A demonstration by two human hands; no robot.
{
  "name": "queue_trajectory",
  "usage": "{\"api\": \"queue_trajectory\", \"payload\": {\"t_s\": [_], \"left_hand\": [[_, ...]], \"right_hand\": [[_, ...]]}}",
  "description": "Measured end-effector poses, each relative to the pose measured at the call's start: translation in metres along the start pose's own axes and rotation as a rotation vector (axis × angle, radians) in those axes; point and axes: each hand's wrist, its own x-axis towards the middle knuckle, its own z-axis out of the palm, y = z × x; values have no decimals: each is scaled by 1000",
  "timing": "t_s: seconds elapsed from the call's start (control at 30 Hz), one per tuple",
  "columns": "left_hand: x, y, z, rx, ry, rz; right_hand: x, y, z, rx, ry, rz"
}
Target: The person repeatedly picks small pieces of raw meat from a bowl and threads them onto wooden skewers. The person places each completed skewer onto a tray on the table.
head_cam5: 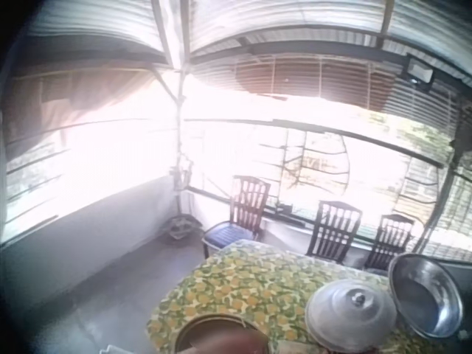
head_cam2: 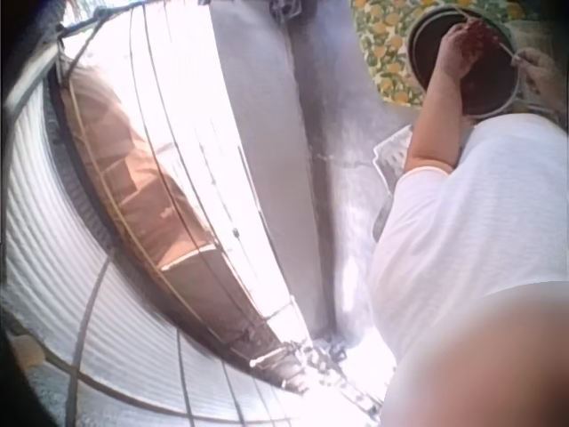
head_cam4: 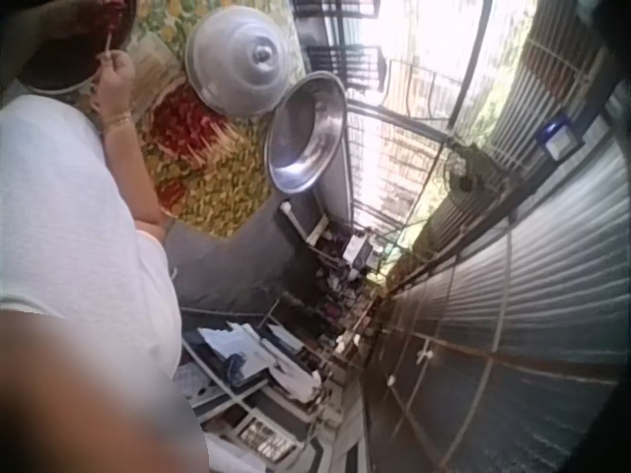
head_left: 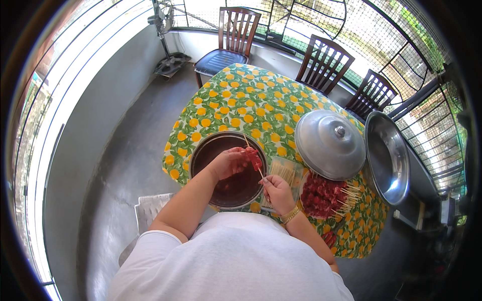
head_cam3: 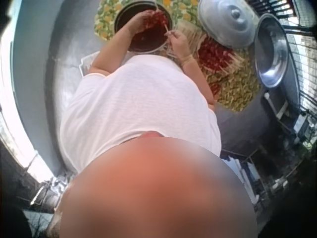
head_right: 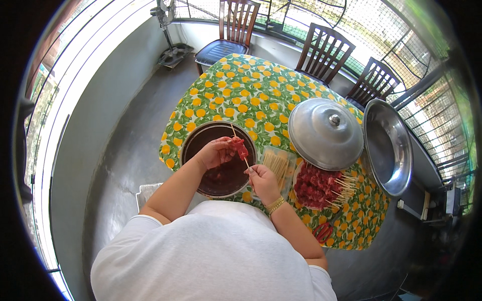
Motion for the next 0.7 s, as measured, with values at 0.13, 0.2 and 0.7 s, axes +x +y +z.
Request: {"api": "queue_trajectory", "payload": {"t_s": [0.13,0.2,0.7], "left_hand": [[-3,7,9,162,156,48],[-2,9,10,252,219,66],[-6,42,9,591,256,257]], "right_hand": [[1,1,2,-33,-35,-36],[1,2,3,-63,-23,-17],[-6,3,5,-409,8,-298]]}}
